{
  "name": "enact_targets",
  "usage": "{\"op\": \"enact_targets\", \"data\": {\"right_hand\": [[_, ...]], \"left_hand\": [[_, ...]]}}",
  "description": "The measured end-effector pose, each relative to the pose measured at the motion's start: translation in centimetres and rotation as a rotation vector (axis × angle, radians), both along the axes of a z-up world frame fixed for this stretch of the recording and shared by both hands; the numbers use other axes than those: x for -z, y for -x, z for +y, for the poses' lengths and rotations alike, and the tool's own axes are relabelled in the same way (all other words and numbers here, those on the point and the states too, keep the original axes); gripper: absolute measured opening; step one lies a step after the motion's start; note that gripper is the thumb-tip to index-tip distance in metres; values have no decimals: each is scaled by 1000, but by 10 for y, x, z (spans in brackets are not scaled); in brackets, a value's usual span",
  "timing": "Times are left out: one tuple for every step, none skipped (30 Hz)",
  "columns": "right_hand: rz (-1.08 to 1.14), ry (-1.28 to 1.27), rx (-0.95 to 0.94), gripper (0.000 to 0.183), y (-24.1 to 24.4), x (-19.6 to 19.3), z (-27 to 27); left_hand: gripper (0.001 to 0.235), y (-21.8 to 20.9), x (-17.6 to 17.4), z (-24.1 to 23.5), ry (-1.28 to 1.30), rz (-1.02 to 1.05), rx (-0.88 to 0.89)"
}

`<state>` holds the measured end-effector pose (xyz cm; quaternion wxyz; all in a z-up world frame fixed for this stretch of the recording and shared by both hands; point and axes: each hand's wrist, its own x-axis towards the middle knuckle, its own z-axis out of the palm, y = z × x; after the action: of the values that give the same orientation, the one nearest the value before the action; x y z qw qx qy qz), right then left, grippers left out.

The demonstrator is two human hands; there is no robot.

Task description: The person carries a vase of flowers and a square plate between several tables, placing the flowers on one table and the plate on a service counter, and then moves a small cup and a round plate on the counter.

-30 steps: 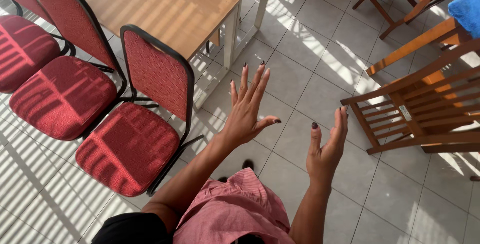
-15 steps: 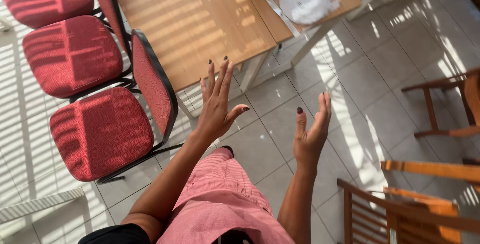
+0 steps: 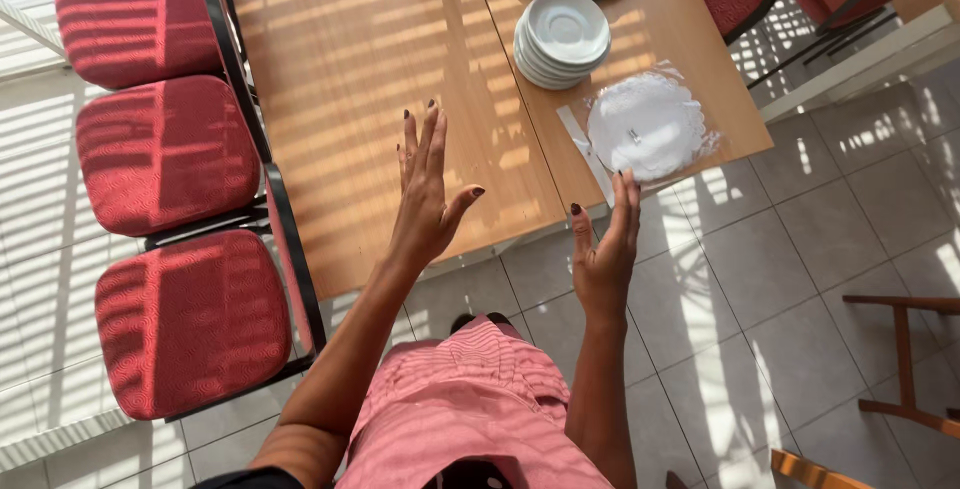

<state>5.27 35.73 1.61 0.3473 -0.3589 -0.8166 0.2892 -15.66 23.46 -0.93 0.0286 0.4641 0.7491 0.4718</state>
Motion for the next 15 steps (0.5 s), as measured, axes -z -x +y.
{"op": "enact_targets", "data": {"right_hand": [[0, 0, -19, 63, 14, 2, 14], [-2, 7, -29, 63, 28, 4, 27], [-13, 33, -67, 64, 46, 8, 37], [-32, 59, -110, 64, 60, 13, 47], [-42, 67, -125, 64, 73, 18, 57], [-30, 50, -167, 64, 90, 24, 68], [-17, 33, -208, 64, 105, 30, 80], [-15, 42, -232, 64, 122, 38, 93], [-16, 49, -234, 63, 140, 49, 107], [-22, 59, -226, 63, 155, 61, 121], [-24, 71, -240, 63, 167, 75, 129], [16, 10, -281, 58, 189, 91, 137], [58, -51, -321, 53, 214, 108, 147], [46, -45, -326, 53, 228, 126, 158], [34, -10, -341, 52, 243, 144, 168]], "left_hand": [[96, 10, -3, 9, 9, 6, -5], [94, 16, -3, 17, 17, 12, -14], [93, 23, -1, 25, 25, 17, -24], [93, 31, 5, 33, 32, 7, -39], [81, 42, 12, 41, 25, -65, -59], [70, 54, 21, 50, 13, -130, -87], [70, 64, 31, 61, 16, -133, -110], [68, 76, 41, 71, 21, -172, -123], [67, 89, 52, 81, 25, -210, -136], [67, 99, 64, 95, 35, -213, -152], [66, 108, 75, 110, 92, -233, -201], [65, 130, 84, 128, 139, -233, -244], [65, 152, 93, 145, 138, -216, -253], [66, 156, 109, 160, 143, -260, -248], [66, 160, 126, 175, 149, -305, -242]]}}
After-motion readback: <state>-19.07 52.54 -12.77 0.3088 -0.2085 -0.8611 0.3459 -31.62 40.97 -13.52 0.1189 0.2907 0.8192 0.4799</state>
